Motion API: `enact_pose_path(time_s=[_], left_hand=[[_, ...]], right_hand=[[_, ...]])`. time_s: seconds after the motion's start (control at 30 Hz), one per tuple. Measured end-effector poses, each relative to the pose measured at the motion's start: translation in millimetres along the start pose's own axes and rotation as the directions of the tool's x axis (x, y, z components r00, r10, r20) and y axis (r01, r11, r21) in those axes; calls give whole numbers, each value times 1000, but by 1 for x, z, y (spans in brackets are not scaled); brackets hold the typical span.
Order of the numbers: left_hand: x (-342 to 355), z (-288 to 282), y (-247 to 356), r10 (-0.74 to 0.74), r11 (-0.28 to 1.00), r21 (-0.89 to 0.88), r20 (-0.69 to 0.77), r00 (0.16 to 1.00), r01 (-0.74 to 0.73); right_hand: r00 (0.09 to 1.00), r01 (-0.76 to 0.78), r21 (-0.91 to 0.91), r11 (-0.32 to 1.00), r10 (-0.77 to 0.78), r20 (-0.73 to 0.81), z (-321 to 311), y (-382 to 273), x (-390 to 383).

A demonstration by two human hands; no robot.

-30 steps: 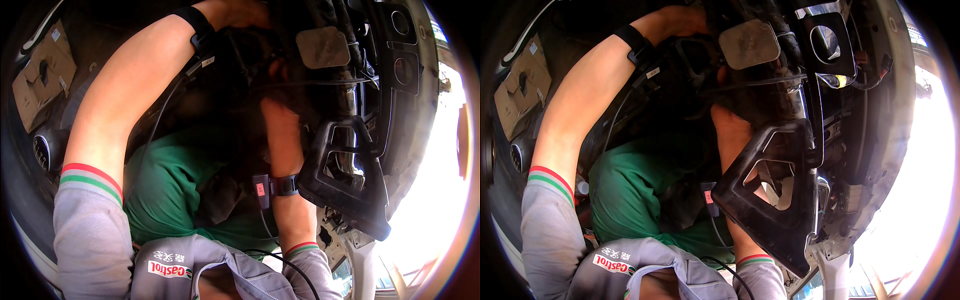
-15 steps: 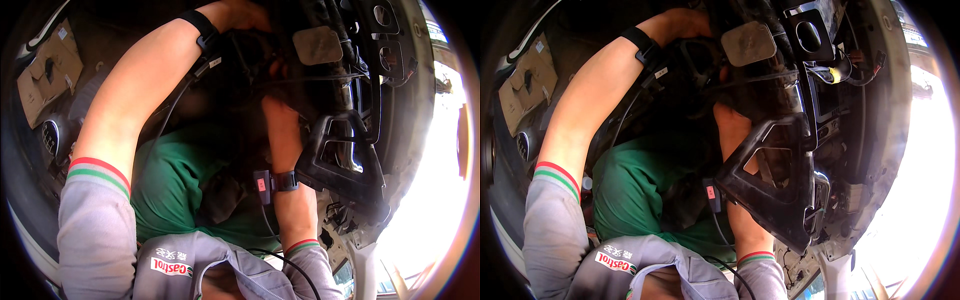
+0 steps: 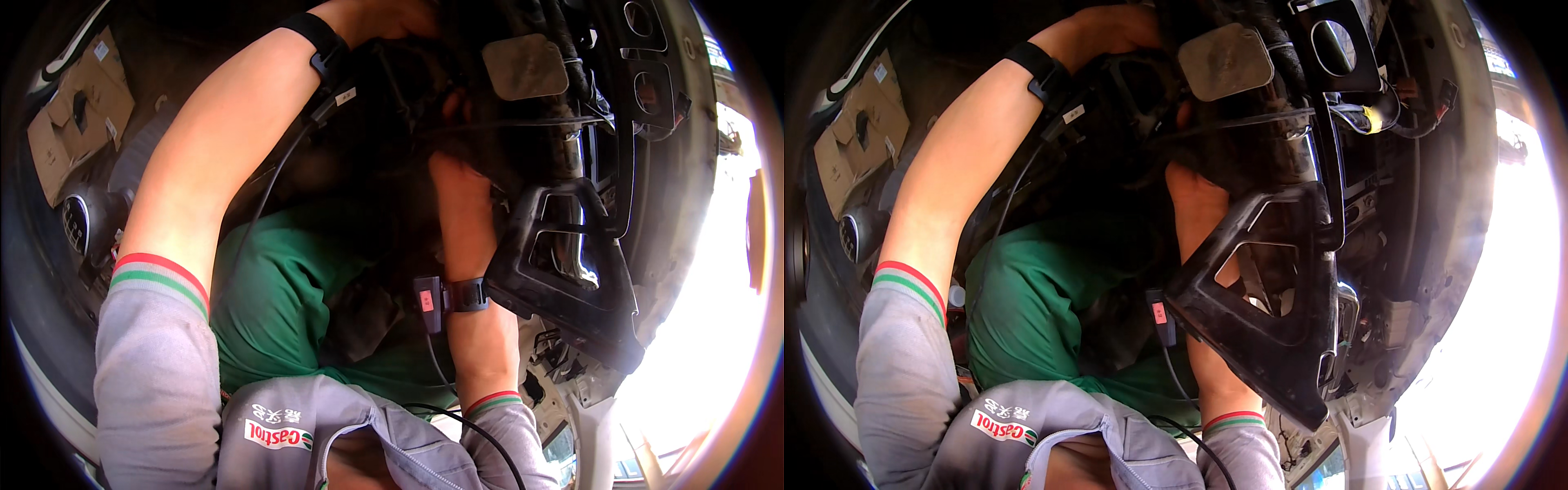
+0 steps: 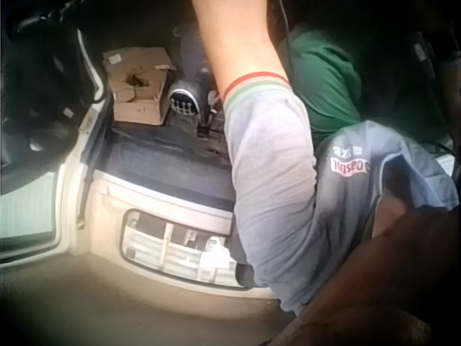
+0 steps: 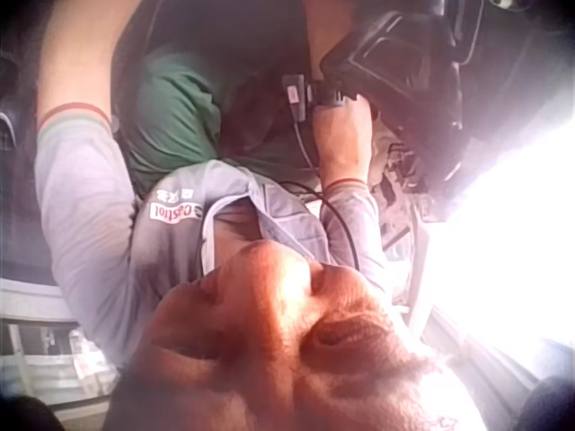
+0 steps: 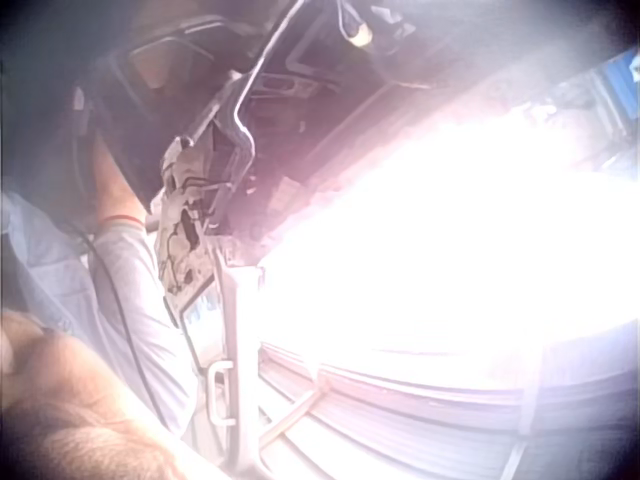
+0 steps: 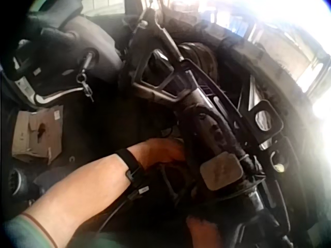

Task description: The person works on wiring and components inside the dashboard of a vehicle, handling wires and a small black box.

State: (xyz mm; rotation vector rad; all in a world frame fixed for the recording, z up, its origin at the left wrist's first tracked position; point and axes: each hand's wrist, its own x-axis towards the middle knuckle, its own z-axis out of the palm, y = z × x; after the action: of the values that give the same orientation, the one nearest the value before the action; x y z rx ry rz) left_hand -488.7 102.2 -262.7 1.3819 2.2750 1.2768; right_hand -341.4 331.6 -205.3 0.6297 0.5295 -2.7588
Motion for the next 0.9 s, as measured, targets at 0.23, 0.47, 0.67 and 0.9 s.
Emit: enact_pose_path(time_s=[0.23, 0.47, 0.67, 0.9], left_hand=[[12, -14, 12, 215, 905, 350, 111, 970, -241], [29, -9, 43, -331, 933, -176, -77, 940, 314], [15, -15, 18, 43, 615, 762, 225, 973, -203], [10, -12, 7, -84, 668, 735, 223, 971, -111]], right_hand=[[998, -18, -291, 956, 36, 56, -3, -8, -3], [999, -43, -320, 946, 50, 16, -9, -15, -15], [997, -70, -249, 966, 71, -5, -8, -4, -1], [997, -79, -182, 980, 80, 0, -9, 7, 22]])
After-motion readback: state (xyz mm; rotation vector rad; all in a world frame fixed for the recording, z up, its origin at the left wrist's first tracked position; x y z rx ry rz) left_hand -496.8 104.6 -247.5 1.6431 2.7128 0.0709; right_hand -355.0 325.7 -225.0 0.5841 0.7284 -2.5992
